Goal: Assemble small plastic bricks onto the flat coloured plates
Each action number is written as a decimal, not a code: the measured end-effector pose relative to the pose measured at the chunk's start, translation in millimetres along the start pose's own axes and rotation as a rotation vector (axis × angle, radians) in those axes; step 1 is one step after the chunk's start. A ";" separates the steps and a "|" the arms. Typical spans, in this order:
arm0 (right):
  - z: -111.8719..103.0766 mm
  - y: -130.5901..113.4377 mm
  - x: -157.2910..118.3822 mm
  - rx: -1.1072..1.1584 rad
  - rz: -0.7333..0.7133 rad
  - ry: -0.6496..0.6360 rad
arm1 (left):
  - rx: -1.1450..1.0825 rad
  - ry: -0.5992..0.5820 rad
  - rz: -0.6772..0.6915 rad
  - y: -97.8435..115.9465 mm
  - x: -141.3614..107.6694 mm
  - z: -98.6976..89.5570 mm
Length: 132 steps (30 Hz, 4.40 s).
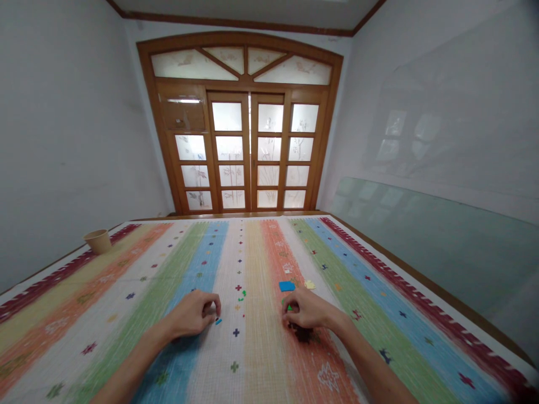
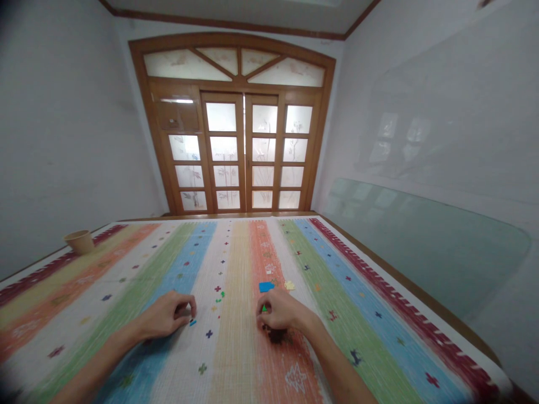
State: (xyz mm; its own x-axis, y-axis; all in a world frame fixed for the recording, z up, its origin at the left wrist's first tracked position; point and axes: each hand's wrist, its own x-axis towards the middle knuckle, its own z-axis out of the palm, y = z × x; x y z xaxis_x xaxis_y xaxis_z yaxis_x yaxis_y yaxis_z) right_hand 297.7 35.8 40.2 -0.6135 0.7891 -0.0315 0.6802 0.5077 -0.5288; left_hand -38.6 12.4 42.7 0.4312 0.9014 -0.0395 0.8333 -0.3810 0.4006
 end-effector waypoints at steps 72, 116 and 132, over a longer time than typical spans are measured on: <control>46.8 -45.9 1.3 -0.009 -0.117 0.071 | 0.032 0.045 0.006 27.1 -3.5 7.8; 81.2 -54.2 10.6 -0.028 -0.101 0.160 | 0.095 0.091 0.042 26.0 -0.1 23.5; 70.9 -48.2 12.5 0.101 -0.121 0.398 | 0.088 0.186 0.051 15.4 8.4 42.5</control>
State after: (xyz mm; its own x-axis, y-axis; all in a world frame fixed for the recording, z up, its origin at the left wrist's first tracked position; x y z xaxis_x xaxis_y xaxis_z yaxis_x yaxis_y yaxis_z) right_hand 228.8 -3.3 5.1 -0.4706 0.8076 0.3554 0.5575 0.5843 -0.5897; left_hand -7.4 5.4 9.6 0.4091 0.8998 0.1514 0.8424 -0.4362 0.3163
